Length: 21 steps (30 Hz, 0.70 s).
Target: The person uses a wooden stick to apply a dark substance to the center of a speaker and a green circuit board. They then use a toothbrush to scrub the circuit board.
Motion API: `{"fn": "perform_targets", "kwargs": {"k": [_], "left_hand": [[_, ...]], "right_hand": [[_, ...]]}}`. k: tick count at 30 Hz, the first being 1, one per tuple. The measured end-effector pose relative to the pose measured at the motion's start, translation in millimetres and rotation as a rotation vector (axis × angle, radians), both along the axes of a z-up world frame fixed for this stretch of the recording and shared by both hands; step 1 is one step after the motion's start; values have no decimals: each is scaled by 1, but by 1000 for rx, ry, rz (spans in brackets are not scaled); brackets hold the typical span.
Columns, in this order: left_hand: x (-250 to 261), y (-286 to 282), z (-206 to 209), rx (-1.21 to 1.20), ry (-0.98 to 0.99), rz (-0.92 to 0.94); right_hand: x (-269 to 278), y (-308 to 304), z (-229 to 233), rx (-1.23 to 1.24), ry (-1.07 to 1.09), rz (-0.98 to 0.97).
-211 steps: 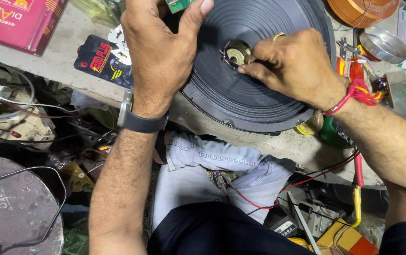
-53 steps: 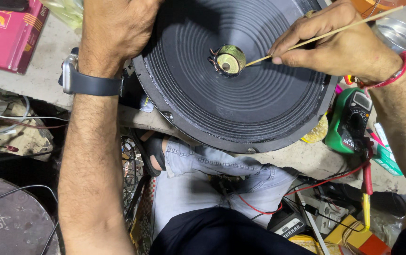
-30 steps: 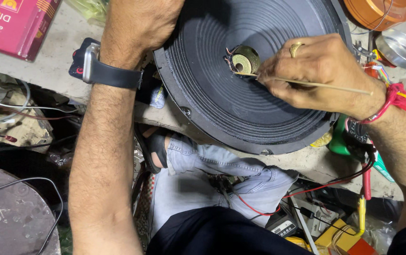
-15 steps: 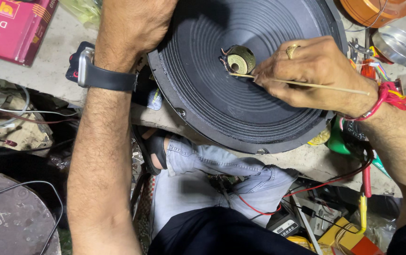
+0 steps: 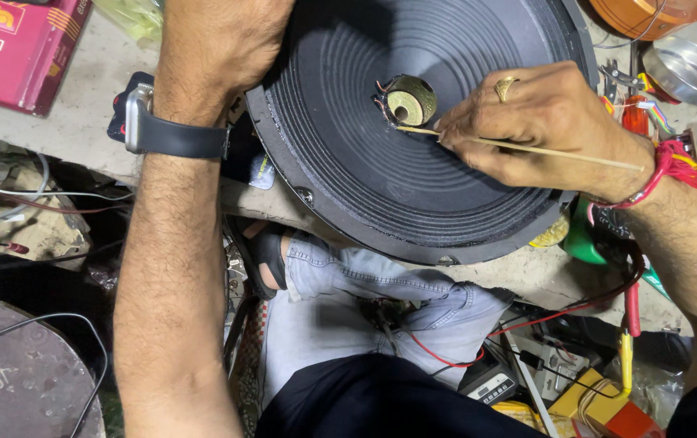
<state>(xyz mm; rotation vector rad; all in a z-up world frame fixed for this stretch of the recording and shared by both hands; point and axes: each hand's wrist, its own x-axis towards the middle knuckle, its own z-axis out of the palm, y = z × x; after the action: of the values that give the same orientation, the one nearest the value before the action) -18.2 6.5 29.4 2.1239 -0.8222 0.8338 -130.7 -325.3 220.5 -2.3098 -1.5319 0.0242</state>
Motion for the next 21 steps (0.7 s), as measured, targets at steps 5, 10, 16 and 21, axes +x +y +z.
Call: {"fn": "perform_targets", "kwargs": {"k": [5,10,16,21], "left_hand": [[1,2,-10,-106,99,-39],[3,3,-15,-178,171,-54],[-21,2,26,-89,55,91],[-93,-23,87,-570,66,99]], "right_hand": [[0,-1,-2,5,-27,-7],[0,-7,2,-10,36,-22],[4,-12,-3,30,84,-21],[13,-19,-3,31,147,-63]]}}
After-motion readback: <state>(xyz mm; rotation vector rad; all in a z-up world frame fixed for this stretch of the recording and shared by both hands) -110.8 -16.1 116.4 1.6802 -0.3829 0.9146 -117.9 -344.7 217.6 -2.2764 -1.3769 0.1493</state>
